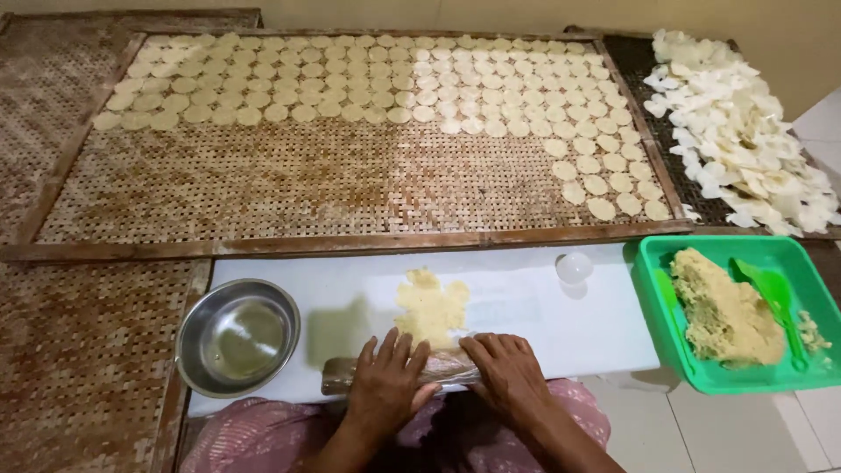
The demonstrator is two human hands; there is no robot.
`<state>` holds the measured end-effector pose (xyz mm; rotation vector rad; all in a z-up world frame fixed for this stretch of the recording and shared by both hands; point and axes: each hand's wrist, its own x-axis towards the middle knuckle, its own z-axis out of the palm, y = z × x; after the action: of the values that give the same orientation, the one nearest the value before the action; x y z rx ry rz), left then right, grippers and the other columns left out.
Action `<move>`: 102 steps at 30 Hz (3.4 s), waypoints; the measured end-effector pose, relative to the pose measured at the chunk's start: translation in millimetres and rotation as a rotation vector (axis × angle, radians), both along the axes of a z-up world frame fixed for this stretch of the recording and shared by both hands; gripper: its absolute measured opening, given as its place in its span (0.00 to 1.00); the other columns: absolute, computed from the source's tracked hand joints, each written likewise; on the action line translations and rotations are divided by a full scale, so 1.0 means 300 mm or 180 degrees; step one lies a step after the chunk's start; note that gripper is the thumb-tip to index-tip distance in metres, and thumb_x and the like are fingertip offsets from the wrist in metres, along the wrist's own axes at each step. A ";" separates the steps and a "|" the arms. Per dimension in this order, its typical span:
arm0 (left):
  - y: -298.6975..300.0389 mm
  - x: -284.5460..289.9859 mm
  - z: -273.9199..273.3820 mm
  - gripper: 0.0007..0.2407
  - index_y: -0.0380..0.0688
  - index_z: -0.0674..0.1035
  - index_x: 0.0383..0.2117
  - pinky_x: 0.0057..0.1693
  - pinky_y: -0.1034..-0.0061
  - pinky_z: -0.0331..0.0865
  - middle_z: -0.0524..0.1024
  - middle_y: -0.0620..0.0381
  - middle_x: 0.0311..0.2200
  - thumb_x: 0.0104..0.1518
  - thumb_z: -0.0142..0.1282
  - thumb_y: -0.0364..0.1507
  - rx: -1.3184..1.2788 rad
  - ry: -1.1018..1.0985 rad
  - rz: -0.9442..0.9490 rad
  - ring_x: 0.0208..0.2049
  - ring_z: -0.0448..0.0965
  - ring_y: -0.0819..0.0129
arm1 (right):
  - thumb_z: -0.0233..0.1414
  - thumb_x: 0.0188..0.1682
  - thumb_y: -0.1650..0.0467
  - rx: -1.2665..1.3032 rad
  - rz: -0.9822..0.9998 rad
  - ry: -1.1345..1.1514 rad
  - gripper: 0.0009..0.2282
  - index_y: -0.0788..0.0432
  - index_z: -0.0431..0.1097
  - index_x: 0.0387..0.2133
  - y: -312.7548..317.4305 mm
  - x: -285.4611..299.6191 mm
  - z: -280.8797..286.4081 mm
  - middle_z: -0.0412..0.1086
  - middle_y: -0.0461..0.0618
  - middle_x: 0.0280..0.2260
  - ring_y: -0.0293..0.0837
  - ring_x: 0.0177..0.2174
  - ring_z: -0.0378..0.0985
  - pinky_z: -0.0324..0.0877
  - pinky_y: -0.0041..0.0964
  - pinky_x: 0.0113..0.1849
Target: Flattening dough with a rolling pin and cutting out circular shapes using a round mold.
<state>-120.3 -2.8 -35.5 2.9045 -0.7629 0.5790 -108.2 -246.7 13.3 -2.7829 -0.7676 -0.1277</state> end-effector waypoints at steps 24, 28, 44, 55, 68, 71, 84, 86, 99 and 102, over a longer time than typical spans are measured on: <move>-0.026 0.305 0.051 0.30 0.53 0.54 0.71 0.64 0.26 0.32 0.39 0.44 0.75 0.63 0.37 0.48 -0.0027 0.0285 0.0674 0.75 0.32 0.45 | 0.24 0.59 0.50 -0.0496 -0.0178 -0.0531 0.25 0.35 0.49 0.68 0.037 0.307 -0.041 0.43 0.51 0.71 0.51 0.69 0.39 0.29 0.65 0.64; -0.038 0.352 0.161 0.26 0.56 0.62 0.69 0.63 0.26 0.47 0.53 0.42 0.71 0.63 0.45 0.42 -0.0144 0.0322 0.0766 0.73 0.46 0.44 | 0.35 0.56 0.51 -0.0203 -0.0285 -0.0767 0.23 0.32 0.59 0.65 0.055 0.360 -0.027 0.56 0.48 0.66 0.51 0.67 0.52 0.38 0.66 0.63; -0.022 0.529 0.110 0.28 0.57 0.55 0.72 0.65 0.26 0.29 0.43 0.40 0.74 0.63 0.44 0.32 -0.0222 -0.0286 0.0821 0.74 0.37 0.42 | 0.30 0.57 0.46 -0.0271 -0.0326 -0.0718 0.27 0.35 0.55 0.67 0.057 0.520 -0.048 0.50 0.55 0.68 0.56 0.69 0.41 0.32 0.71 0.62; -0.043 0.342 0.099 0.28 0.57 0.47 0.74 0.66 0.27 0.28 0.32 0.42 0.75 0.67 0.35 0.41 -0.0153 0.0615 0.0852 0.74 0.24 0.43 | 0.34 0.54 0.46 -0.0204 -0.0377 -0.0372 0.29 0.31 0.46 0.70 0.025 0.375 -0.078 0.41 0.51 0.71 0.59 0.70 0.34 0.36 0.71 0.62; -0.069 0.168 0.089 0.24 0.47 0.65 0.67 0.68 0.33 0.43 0.55 0.43 0.71 0.67 0.38 0.41 -0.0245 0.0060 0.0764 0.74 0.46 0.47 | 0.30 0.54 0.43 -0.0180 -0.0547 -0.0920 0.31 0.32 0.49 0.70 0.018 0.191 -0.107 0.46 0.48 0.71 0.52 0.70 0.39 0.30 0.65 0.64; -0.072 0.122 0.076 0.24 0.44 0.69 0.63 0.68 0.36 0.48 0.62 0.42 0.67 0.65 0.41 0.42 -0.0300 -0.0231 0.0698 0.71 0.55 0.46 | 0.30 0.53 0.43 -0.0186 -0.0557 -0.1051 0.32 0.34 0.50 0.70 0.010 0.151 -0.138 0.48 0.47 0.70 0.50 0.69 0.44 0.30 0.63 0.65; -0.067 0.154 0.084 0.29 0.36 0.59 0.68 0.70 0.36 0.41 0.53 0.43 0.72 0.64 0.43 0.42 -0.0466 -0.0072 0.0637 0.73 0.48 0.49 | 0.32 0.55 0.47 -0.0294 -0.0702 -0.0771 0.31 0.42 0.49 0.69 0.037 0.167 -0.115 0.42 0.48 0.72 0.49 0.70 0.41 0.31 0.65 0.65; -0.063 0.230 0.099 0.28 0.39 0.62 0.68 0.69 0.36 0.44 0.57 0.43 0.70 0.64 0.43 0.42 -0.0372 -0.0150 0.0714 0.72 0.51 0.48 | 0.32 0.56 0.50 -0.0258 -0.0709 -0.0835 0.27 0.39 0.51 0.69 0.043 0.250 -0.115 0.46 0.47 0.71 0.51 0.69 0.44 0.32 0.66 0.64; -0.053 0.559 0.138 0.24 0.43 0.67 0.67 0.67 0.31 0.36 0.56 0.40 0.70 0.66 0.46 0.39 -0.0199 -0.0508 0.0992 0.73 0.45 0.46 | 0.39 0.58 0.50 -0.0003 -0.0766 -0.0833 0.25 0.38 0.56 0.67 0.094 0.535 -0.040 0.46 0.58 0.70 0.61 0.69 0.41 0.34 0.75 0.61; -0.052 0.476 0.085 0.29 0.43 0.63 0.68 0.65 0.27 0.46 0.54 0.38 0.71 0.60 0.50 0.39 -0.0268 -0.0313 0.1055 0.73 0.46 0.42 | 0.32 0.57 0.48 -0.0155 -0.0747 -0.0641 0.26 0.33 0.54 0.67 0.080 0.471 -0.063 0.42 0.53 0.72 0.57 0.70 0.37 0.33 0.73 0.62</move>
<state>22.5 -18.4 -10.1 2.9586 -0.2547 0.7668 33.2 -222.6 -5.7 -2.9293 -0.4888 -0.4438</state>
